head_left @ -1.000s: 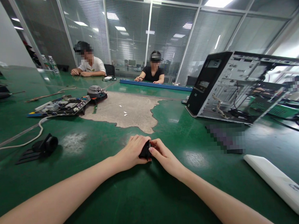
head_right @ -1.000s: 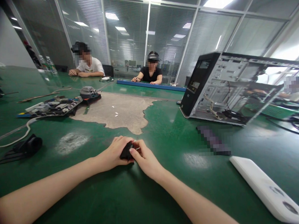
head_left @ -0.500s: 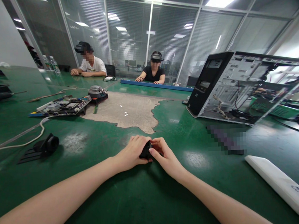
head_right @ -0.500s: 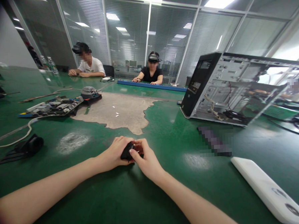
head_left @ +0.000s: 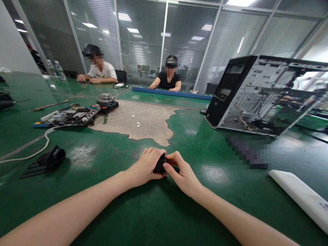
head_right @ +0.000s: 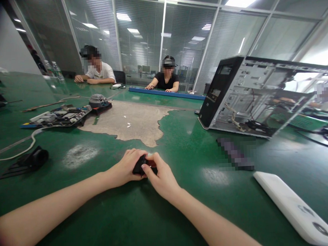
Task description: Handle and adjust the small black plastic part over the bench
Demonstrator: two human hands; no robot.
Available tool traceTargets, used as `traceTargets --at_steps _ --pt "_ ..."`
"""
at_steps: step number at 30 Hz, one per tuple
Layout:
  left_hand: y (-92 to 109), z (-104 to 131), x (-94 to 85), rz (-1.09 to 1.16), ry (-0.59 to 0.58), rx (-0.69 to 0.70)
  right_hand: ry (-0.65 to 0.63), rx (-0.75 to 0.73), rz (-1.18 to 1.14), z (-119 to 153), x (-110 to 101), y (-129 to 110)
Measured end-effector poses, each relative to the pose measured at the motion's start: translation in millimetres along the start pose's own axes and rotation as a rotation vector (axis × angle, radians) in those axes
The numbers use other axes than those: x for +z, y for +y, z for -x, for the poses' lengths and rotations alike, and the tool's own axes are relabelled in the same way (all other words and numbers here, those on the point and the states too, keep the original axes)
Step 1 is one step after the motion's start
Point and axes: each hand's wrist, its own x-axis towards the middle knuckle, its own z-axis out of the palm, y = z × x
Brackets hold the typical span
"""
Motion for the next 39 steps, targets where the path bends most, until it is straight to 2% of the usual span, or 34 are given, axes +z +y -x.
traceTargets --at_steps 6,14,21,25,29,33,39 --pt "-1 0 -0.1 -0.008 -0.010 0.003 -0.067 0.051 -0.021 0 0 1" --pt "0 0 -1.2 -0.002 -0.016 0.002 -0.059 -0.038 0.114 4 -5 -5" --pt "2 0 -1.8 -0.018 -0.018 0.004 -0.051 0.036 -0.101 -1 1 5" --pt "2 0 -2.4 -0.013 -0.018 0.012 -0.091 0.040 -0.059 0 -2 3" --pt "0 0 -1.8 -0.026 -0.015 0.020 -0.118 -0.015 -0.007 2 -5 -2" --pt "0 0 -0.7 -0.027 -0.009 0.019 -0.077 -0.019 -0.008 2 -5 -1" --pt "0 0 -0.5 -0.020 -0.007 0.015 -0.041 0.043 -0.131 -3 -1 4"
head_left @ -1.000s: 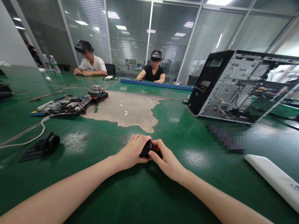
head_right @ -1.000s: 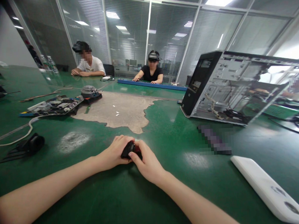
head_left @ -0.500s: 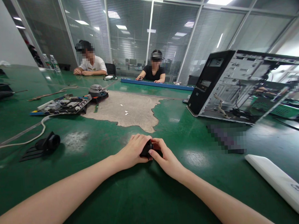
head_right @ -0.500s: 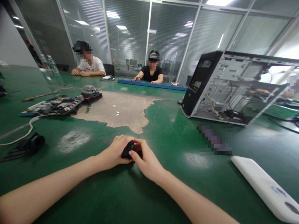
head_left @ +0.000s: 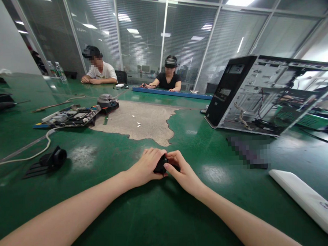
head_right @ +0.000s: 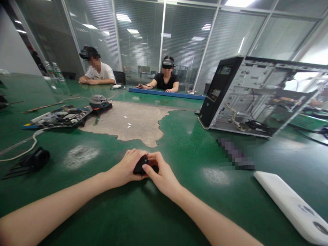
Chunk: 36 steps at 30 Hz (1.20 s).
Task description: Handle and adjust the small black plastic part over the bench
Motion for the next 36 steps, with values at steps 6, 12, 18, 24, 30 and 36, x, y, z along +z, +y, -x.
traceTargets --at_steps 6,12,18,24,30,36 --pt "0.2 -0.3 -1.1 0.001 -0.012 -0.003 -0.027 0.048 0.043 1.2 -2.4 -0.6" --pt "-1.1 0.4 0.3 -0.013 -0.011 0.000 -0.073 -0.033 0.036 6.0 -4.8 -5.4" --pt "-0.6 0.7 -0.5 -0.003 -0.004 -0.005 -0.006 -0.010 -0.018 4.3 0.1 -1.0" --pt "-0.2 0.4 -0.8 -0.008 -0.014 -0.011 -0.006 0.034 -0.031 1.3 0.2 1.1" --pt "-1.0 1.8 -0.6 -0.003 -0.015 -0.008 -0.044 -0.030 0.003 7.2 -0.2 -5.6" --pt "0.0 1.0 -0.2 -0.003 -0.009 -0.015 0.027 0.061 -0.044 2.8 2.6 -1.5"
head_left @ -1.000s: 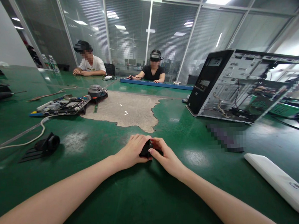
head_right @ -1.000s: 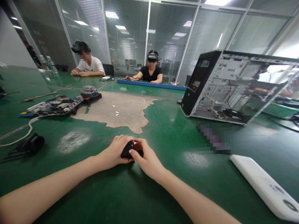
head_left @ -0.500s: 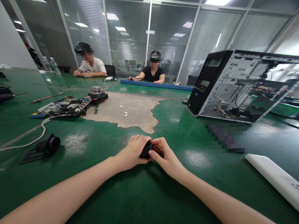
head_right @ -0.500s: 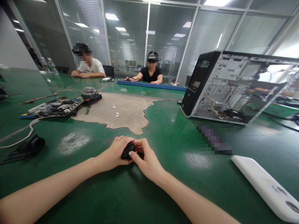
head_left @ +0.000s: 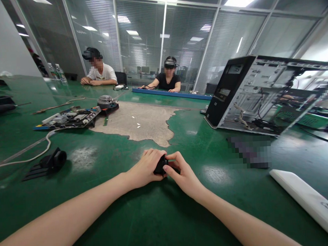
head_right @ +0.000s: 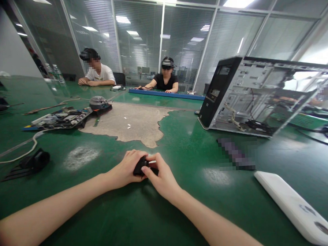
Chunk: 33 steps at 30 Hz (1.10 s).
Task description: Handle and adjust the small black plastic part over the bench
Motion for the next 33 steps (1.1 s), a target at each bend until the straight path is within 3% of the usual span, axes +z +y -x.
traceTargets --at_steps 8,15,21,25,29,33 --pt "0.5 0.2 -1.0 0.008 0.000 -0.006 -0.080 -0.043 0.031 3.9 -3.3 -3.1" --pt "1.0 -0.9 -1.0 0.017 0.000 -0.008 0.018 -0.089 0.062 3.3 -1.2 -1.7" --pt "0.6 -1.4 0.7 0.019 0.003 -0.005 -0.013 -0.017 0.058 0.7 -1.5 -3.6" --pt "0.8 -1.0 -0.2 0.012 0.008 0.011 -0.043 -0.072 0.079 4.2 -2.6 -3.4" --pt "0.8 -1.2 -0.3 0.017 0.007 0.008 0.010 -0.147 0.134 5.1 -2.3 -0.4" --pt "0.1 -1.8 1.8 0.013 0.012 -0.008 0.022 -0.106 0.090 2.0 -1.1 2.2"
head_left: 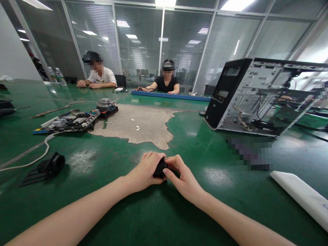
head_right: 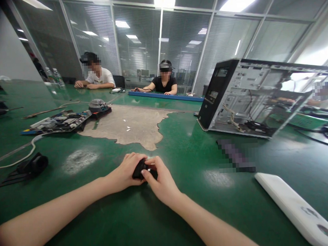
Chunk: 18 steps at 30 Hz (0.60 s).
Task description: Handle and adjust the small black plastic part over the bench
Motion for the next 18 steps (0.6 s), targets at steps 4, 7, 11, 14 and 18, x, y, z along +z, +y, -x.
traceTargets --at_steps 4,7,11,14,18 --pt "-0.6 0.3 0.8 -0.003 0.002 0.003 -0.032 0.050 0.005 -1.8 -0.8 -1.7" --pt "-0.9 0.8 -0.2 0.004 -0.003 0.001 -0.078 0.029 0.019 -0.1 -3.0 -4.3" --pt "-0.9 1.1 -1.5 0.005 -0.012 -0.001 -0.053 -0.044 0.068 2.9 -4.0 -4.8" --pt "-0.5 0.8 -1.6 0.003 -0.007 0.002 -0.023 -0.021 0.035 1.6 -2.6 -2.7" --pt "0.0 0.2 -0.8 0.008 -0.001 0.003 -0.013 0.053 -0.036 -2.5 -0.9 -1.4"
